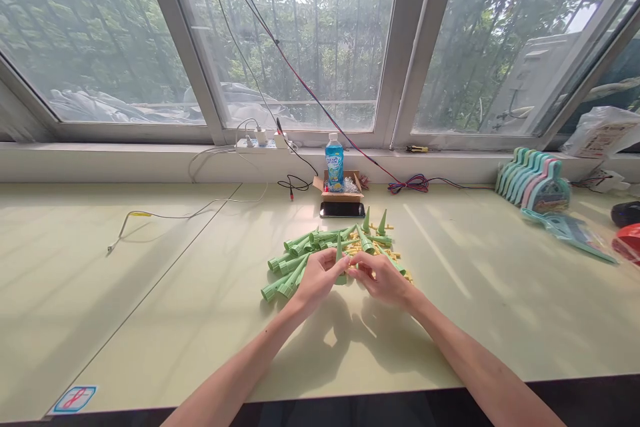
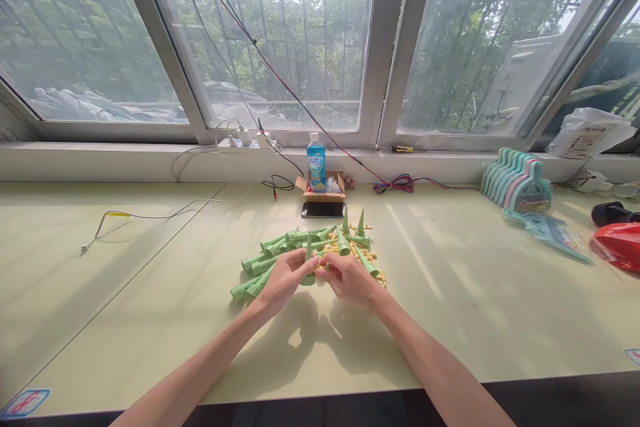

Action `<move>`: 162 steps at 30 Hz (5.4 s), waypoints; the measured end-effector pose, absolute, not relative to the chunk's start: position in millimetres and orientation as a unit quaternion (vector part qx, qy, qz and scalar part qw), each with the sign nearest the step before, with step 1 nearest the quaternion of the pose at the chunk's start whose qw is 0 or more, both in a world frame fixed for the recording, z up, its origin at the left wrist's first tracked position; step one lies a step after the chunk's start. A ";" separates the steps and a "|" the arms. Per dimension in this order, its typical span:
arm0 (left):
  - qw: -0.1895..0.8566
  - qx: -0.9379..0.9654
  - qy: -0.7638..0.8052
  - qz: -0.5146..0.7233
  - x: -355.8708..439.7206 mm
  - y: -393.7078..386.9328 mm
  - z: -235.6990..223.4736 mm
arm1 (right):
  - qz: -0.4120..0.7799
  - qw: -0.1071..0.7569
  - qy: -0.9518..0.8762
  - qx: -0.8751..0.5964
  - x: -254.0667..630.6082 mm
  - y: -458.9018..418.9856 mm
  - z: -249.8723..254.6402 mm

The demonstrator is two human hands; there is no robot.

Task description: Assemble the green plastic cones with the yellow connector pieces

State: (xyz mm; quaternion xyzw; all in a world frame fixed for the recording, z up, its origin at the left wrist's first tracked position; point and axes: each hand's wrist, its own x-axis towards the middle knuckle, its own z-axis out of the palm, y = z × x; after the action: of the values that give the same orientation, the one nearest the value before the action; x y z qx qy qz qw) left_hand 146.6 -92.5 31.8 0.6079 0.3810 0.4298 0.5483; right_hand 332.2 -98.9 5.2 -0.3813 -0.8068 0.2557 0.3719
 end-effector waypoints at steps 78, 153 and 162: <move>0.540 0.627 0.350 0.440 144.0 -90.0 28.8 | 0.241 0.386 -0.806 -0.378 331.2 -96.5 5.4; 0.481 0.653 0.375 0.449 146.8 -92.9 25.8 | 0.192 0.391 -0.810 -0.391 331.2 -96.7 8.3; 0.341 0.754 0.382 0.413 148.8 -94.6 22.1 | 0.183 0.431 -0.772 -0.431 333.2 -95.0 5.2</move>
State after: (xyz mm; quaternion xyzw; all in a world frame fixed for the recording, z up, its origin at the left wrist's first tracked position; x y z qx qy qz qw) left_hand 148.8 -94.6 22.1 0.7536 0.3820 0.4125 0.3405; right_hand 333.2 -95.0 5.2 -0.4307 -0.7716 0.1830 0.4309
